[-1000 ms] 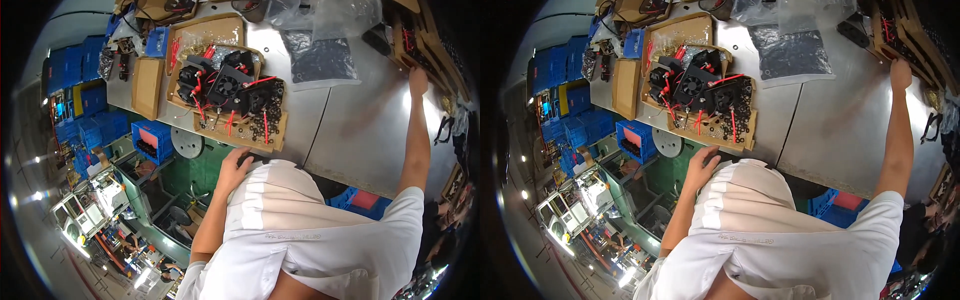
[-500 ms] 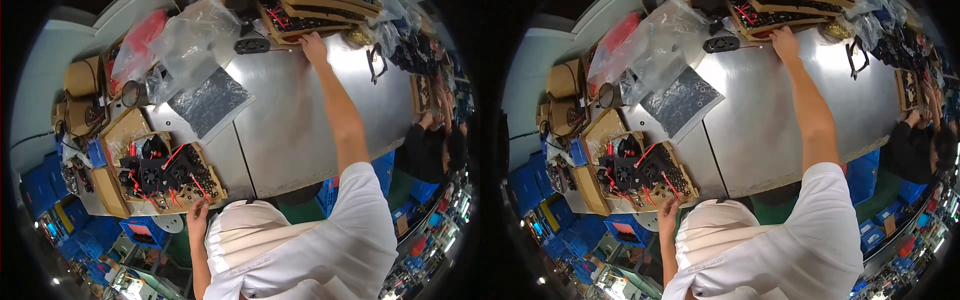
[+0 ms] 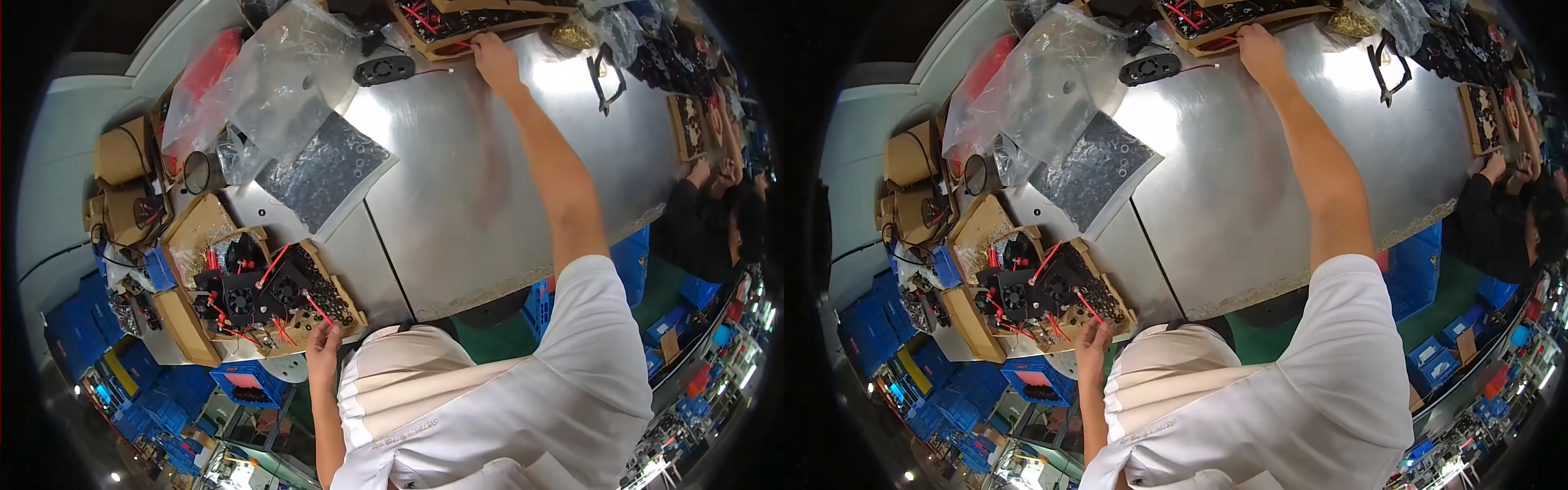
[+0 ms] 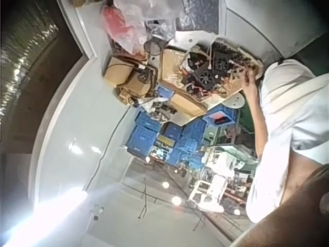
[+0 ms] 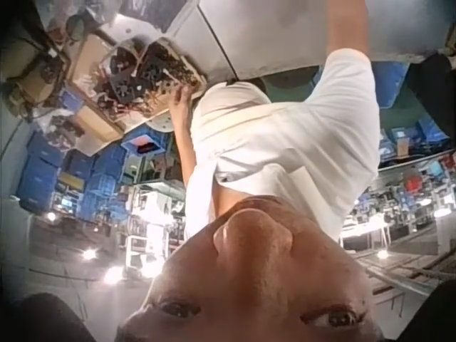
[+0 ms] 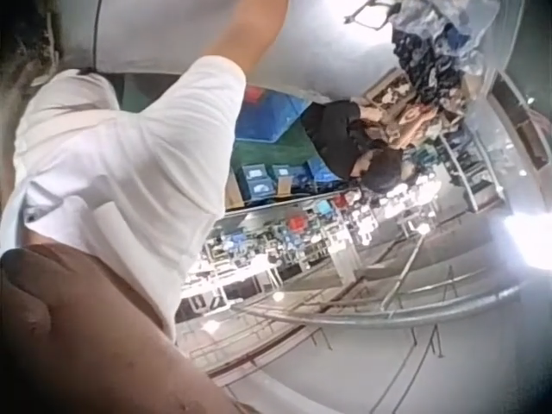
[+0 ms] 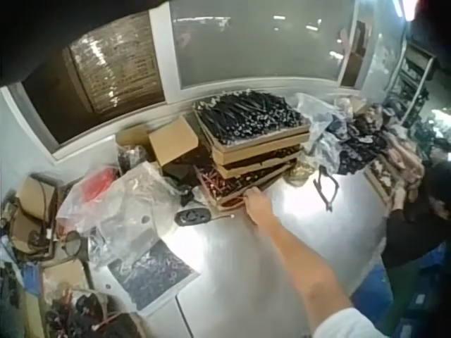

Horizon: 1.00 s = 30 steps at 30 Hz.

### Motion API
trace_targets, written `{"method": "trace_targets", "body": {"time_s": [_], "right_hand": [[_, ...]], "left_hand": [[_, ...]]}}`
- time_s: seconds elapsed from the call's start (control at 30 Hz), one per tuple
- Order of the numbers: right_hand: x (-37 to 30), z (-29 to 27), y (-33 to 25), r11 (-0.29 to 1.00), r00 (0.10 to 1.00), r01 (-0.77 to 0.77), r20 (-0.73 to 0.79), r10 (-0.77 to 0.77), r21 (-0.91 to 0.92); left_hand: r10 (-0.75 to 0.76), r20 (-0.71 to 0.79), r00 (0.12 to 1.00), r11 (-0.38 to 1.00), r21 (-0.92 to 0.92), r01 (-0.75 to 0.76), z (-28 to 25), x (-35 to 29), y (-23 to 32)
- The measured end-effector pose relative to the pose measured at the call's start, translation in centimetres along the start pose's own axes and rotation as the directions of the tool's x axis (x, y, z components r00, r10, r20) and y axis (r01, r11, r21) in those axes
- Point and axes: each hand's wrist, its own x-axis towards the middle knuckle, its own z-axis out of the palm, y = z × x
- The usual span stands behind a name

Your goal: Assembling and inspecting electronic components and wiring at a factory workstation.

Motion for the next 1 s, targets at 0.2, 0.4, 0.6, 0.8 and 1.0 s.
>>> {"method": "trace_targets", "body": {"time_s": [0.2,0.4,0.6,0.8,1.0], "right_hand": [[0.9,-1.4,0.8,0.943,0.969,0.238,0.124,-0.214,-0.231],[1.5,-4.5,1.7,0.916,0.934,0.330,0.218,-0.282,-0.230],[0.4,-3.9,2.1,0.952,0.958,0.259,0.165,-0.233,-0.162],[0.7,0.4,3.9,0.956,0.949,0.283,0.164,-0.268,-0.073],[3.0,-1.2,6.4,0.963,0.964,0.265,-0.007,-0.265,0.046]], "left_hand": [[-0.006,-0.020,1.000,1.000,-0.018,0.005,0.7,-0.2,0.1],[0.006,0.009,1.000,1.000,-0.009,-0.005,0.7,-0.3,-0.2],[-0.018,0.029,0.999,1.000,0.021,0.017,0.8,-0.3,0.1],[-0.030,-0.103,0.994,0.991,-0.136,0.016,0.4,-0.9,-0.7],[-0.090,0.037,0.995,0.946,-0.310,0.097,0.1,-0.9,0.5]]}}
